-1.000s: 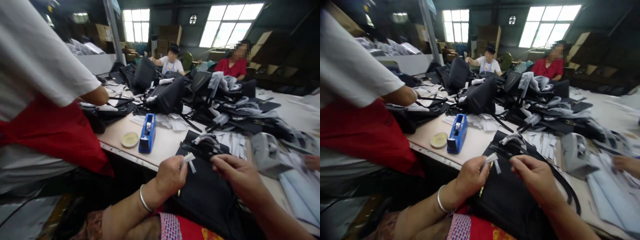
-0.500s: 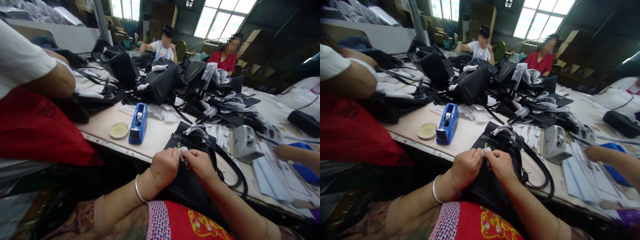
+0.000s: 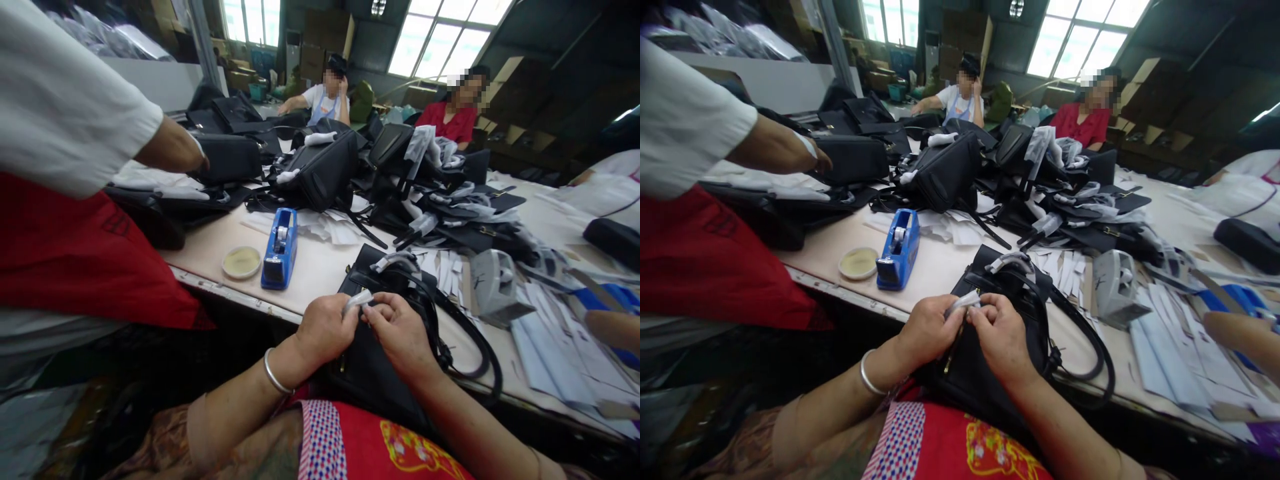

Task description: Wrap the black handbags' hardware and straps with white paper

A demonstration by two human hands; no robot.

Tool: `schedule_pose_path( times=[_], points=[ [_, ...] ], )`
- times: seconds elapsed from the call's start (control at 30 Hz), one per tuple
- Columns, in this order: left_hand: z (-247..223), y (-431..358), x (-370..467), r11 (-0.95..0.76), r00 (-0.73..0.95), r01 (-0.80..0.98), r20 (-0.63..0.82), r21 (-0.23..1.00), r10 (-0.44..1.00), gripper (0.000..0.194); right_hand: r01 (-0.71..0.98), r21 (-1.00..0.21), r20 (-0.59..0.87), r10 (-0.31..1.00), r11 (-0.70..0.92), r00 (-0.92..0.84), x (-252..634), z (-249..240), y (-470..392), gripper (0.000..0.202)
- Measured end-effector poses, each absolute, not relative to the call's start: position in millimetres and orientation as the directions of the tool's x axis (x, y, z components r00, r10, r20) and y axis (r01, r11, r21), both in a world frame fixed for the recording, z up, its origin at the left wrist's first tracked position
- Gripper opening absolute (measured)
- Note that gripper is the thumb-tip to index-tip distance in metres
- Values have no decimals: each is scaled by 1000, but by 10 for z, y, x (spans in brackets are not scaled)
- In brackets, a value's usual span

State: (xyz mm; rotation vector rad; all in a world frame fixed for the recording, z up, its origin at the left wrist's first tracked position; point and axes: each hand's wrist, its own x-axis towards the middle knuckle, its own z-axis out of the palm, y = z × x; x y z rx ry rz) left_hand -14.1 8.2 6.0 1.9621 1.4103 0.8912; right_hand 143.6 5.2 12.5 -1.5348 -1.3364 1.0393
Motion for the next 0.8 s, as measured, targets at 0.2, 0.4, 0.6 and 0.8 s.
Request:
schedule_pose_path(
  times=[0.2,0.4,0.6,0.8],
  points=[
    [112,150,-289,146,358,59,-157,988,920,37,376,-923,-99,995,-85,-19,1450,98,230,40],
    [14,158,-334,264,402,-127,-194,956,895,38,189,-970,-196,954,-154,-227,1519,45,268,38],
    [140,151,-370,24,469,55,-47,998,882,45,-52,-979,-175,949,-195,-263,1486,106,257,30],
    [86,120,-602,-301,568,194,144,934,811,48,-226,-968,-90,991,-111,-101,1543,152,272,17]
  ],
)
